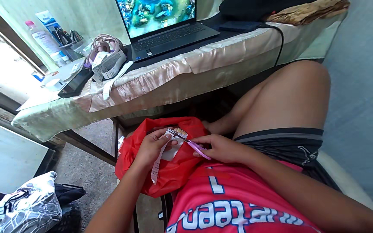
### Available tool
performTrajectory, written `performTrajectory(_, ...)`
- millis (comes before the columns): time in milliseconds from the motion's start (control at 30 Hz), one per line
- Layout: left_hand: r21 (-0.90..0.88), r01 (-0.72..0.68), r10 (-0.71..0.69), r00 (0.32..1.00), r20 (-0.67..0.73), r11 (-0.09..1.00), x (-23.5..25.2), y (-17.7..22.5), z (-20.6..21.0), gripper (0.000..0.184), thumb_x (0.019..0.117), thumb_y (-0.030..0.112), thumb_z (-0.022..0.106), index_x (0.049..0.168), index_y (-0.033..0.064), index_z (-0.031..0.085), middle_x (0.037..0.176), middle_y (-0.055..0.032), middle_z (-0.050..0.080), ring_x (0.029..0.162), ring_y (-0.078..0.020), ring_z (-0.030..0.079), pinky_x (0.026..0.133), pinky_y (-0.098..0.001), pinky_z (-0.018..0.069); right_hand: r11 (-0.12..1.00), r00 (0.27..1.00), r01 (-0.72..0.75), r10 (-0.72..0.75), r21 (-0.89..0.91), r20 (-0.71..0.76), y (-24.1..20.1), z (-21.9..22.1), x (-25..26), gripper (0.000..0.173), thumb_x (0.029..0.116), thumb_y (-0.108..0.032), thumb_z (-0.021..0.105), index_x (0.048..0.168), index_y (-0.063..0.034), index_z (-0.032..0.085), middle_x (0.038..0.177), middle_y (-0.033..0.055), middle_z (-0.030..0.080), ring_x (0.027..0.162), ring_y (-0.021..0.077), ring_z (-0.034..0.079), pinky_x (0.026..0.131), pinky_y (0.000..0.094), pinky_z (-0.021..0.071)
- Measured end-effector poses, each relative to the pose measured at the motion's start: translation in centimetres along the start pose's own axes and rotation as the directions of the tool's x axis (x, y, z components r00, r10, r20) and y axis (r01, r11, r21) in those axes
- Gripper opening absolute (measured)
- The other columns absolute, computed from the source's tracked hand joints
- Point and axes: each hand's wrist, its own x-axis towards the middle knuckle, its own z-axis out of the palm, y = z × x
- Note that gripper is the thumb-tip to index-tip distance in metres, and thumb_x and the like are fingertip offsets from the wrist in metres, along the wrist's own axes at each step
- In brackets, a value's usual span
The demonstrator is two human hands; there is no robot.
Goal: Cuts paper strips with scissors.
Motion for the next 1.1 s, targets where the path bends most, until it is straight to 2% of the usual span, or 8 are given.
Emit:
performTrajectory(500, 0.001, 0.0, 0.0, 1.0, -0.016, 1.0, -0.02, 0.01, 0.1, 0.028, 0.1047, 0.008, 0.057, 0.13, -0.0014, 0.064, 0.113, -0.0162, 0.073, 0.094, -0.0258, 0.075, 0.084, -0.0389, 0.0632, 1.0, 1.0, -0.024, 0.024, -0.005, -0.014, -0.08, -0.16, 0.02, 0.035, 0.0999, -0.035, 0.067, 0.129, -0.0165, 0.069, 0.097, -0.0021, 0.071, 0.081, 0.0034, 0.064, 0.078, 0.025, 0.0546)
performTrajectory(733, -0.002, 0.004, -0.004, 1.0, -0.009, 1.0, 0.0, 0.05, -0.01, 0.029, 0.1048, 0.009, 0.057, 0.132, -0.0009, 0.063, 0.115, -0.0159, 0.072, 0.096, -0.0262, 0.074, 0.085, -0.0396, 0.0631, 1.0, 1.0, -0.012, 0.012, -0.01, 0.016, -0.35, 0.05, 0.08, 0.047, 0.0983, -0.041, 0.068, 0.137, -0.0159, 0.064, 0.112, -0.0002, 0.071, 0.094, 0.005, 0.067, 0.088, 0.0278, 0.0559)
performTrajectory(867, 0.0, 0.0, 0.0, 1.0, -0.005, 1.0, 0.0, 0.08, 0.01, 0.028, 0.1047, 0.008, 0.057, 0.131, -0.0014, 0.063, 0.115, -0.0161, 0.072, 0.095, -0.0259, 0.074, 0.085, -0.0395, 0.0631, 0.999, 1.0, -0.008, 0.008, -0.033, 0.007, -0.36, 0.02, 0.08, 0.046, 0.0988, -0.041, 0.067, 0.138, -0.0168, 0.064, 0.112, -0.0003, 0.072, 0.094, 0.0041, 0.067, 0.088, 0.0274, 0.0558)
performTrajectory(1100, 0.009, 0.001, -0.001, 1.0, -0.004, 1.0, 0.02, 0.05, 0.05, 0.028, 0.1048, 0.009, 0.057, 0.13, -0.0018, 0.063, 0.115, -0.0155, 0.073, 0.095, -0.0252, 0.074, 0.085, -0.0388, 0.063, 0.998, 1.0, -0.018, 0.017, -0.06, -0.003, -0.47, -0.05, -0.04, 0.041, 0.0999, -0.04, 0.066, 0.134, -0.0182, 0.066, 0.104, -0.0014, 0.071, 0.088, 0.0044, 0.066, 0.083, 0.0276, 0.0556)
